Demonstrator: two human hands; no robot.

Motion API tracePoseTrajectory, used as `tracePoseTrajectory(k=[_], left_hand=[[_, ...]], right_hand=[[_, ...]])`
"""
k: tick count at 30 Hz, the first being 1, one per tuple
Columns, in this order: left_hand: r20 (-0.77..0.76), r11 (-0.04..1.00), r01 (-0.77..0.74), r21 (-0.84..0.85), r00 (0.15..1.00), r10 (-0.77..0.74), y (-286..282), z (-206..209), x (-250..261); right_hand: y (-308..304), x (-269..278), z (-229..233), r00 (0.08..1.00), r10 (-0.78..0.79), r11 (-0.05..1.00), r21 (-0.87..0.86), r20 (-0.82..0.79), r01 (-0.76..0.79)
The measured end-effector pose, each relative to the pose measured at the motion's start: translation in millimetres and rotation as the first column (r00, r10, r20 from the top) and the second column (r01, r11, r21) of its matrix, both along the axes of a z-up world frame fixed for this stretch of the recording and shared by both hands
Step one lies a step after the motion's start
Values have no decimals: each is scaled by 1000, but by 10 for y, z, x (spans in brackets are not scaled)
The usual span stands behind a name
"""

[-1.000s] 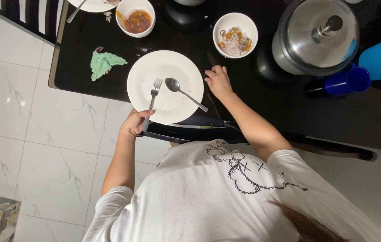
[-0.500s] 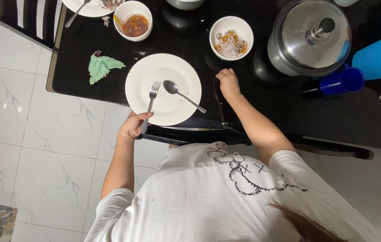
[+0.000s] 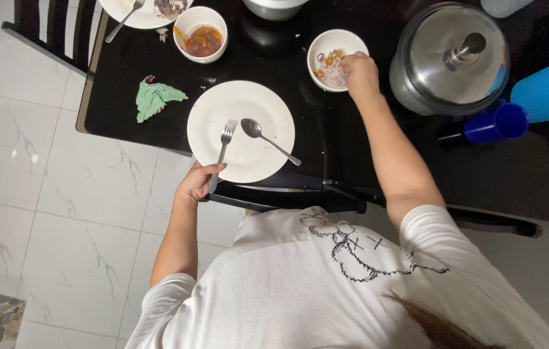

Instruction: The person clears a dining table by scraping leftover food from plates into bowls using a fork and spoon. They wipe the table surface with a cloth, gather the dirty dishes, and place them into a pink plastic bag.

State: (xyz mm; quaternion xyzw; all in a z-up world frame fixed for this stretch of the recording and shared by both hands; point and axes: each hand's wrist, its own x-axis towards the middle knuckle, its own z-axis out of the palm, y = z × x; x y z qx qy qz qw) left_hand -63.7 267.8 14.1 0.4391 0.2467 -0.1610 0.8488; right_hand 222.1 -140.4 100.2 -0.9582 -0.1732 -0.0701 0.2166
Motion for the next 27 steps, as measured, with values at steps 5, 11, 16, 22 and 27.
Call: tracePoseTrajectory(k=[5, 11, 16, 22, 27], left_hand=[[2, 1000, 15, 14, 1000, -15, -13, 64, -3], [-2, 1000, 7, 12, 1000, -7, -33, 74, 31], [17, 1000, 12, 14, 1000, -12, -45, 116, 16], [104, 999, -22, -47, 994, 27, -71, 83, -8], [77, 997, -43, -60, 996, 48, -106, -3, 61]], right_hand=[[-25, -80, -231, 977, -185, 980, 60, -104, 192], [192, -539, -197, 984, -175, 985, 16, 42, 174], [373, -531, -292, 994, -46, 979, -194, 99, 65], [239, -402, -448, 976, 63, 988, -150, 209, -32], [177, -268, -281, 987, -30, 925, 371, -161, 89]])
